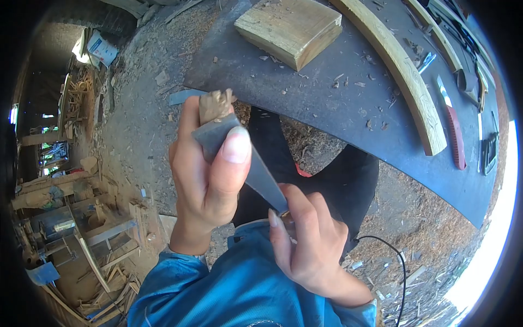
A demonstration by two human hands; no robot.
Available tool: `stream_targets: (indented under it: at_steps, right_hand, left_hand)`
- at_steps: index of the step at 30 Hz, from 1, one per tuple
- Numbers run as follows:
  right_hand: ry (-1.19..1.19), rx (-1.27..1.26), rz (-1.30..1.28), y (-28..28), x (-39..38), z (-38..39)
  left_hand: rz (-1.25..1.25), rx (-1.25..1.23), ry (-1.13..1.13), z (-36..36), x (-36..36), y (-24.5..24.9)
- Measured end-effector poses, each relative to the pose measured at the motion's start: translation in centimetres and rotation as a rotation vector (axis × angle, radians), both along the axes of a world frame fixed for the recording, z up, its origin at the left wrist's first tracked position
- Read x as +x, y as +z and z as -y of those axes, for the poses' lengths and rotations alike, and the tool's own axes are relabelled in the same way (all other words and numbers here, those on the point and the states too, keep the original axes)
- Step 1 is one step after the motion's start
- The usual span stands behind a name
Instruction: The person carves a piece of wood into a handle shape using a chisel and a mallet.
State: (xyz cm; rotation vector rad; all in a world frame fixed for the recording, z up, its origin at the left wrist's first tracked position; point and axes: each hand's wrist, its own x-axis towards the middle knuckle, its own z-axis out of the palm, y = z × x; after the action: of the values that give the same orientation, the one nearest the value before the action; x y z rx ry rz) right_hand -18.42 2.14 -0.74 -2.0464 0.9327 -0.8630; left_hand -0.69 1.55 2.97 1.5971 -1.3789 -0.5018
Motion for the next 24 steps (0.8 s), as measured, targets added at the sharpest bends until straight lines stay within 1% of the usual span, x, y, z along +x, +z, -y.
stream_targets:
  at_steps: [1,3,4,5,6,8,9,10,12,14,15,18,21,22,24]
  right_hand:
    - [0.003,0.031,0.001,0.0,0.0,0.0]
    - [0.008,0.086,0.007,0.1,-0.2,0.2]
    - [0.039,0.191,0.028,0.3,-0.4,0.2]
    - [0.069,0.296,0.05,0.8,-0.7,0.3]
    - [0.098,0.403,0.071,1.3,-1.0,0.2]
    - [0.139,0.521,0.075,1.8,-1.5,0.3]
    - [0.143,0.593,0.095,2.1,-1.5,0.3]
    - [0.149,0.667,0.116,2.3,-1.6,0.2]
    - [0.13,0.536,0.123,1.8,-1.2,0.0]
    - [0.109,0.404,0.116,1.2,-1.1,0.0]
    - [0.099,0.339,0.105,0.9,-1.1,0.0]
    - [0.057,0.211,0.07,0.8,-0.8,0.4]
    - [0.024,0.097,-0.005,0.7,-0.9,0.9]
    - [0.004,0.024,-0.035,0.7,-0.9,1.1]
    - [-0.031,-0.118,-0.094,0.5,-0.9,1.6]
  left_hand:
    - [-0.002,0.012,-0.005,0.0,-0.1,0.0]
    - [-0.09,0.007,0.002,0.1,-0.3,-0.3]
    - [-0.133,0.003,0.003,0.2,-0.3,-0.4]
    - [-0.123,-0.001,0.005,0.3,-0.2,-0.5]
    - [-0.057,-0.055,0.011,0.4,0.0,-0.7]
    - [0.071,-0.165,0.018,1.0,0.5,-1.4]
    - [0.085,-0.214,0.022,1.3,0.5,-1.8]
    - [0.042,-0.181,0.04,1.2,0.3,-1.8]
    - [-0.041,-0.116,0.073,1.0,-0.4,-1.3]
    - [-0.141,-0.014,0.054,0.5,-0.6,-0.2]
    - [-0.106,-0.069,0.035,0.7,-0.6,-0.5]
    - [-0.084,-0.004,0.049,0.4,-0.7,-0.6]
    - [-0.058,-0.031,-0.036,0.1,0.3,-1.4]
    - [0.064,-0.059,-0.135,-0.3,0.2,-1.5]
    - [-0.042,-0.019,-0.076,-0.6,-0.2,-1.2]
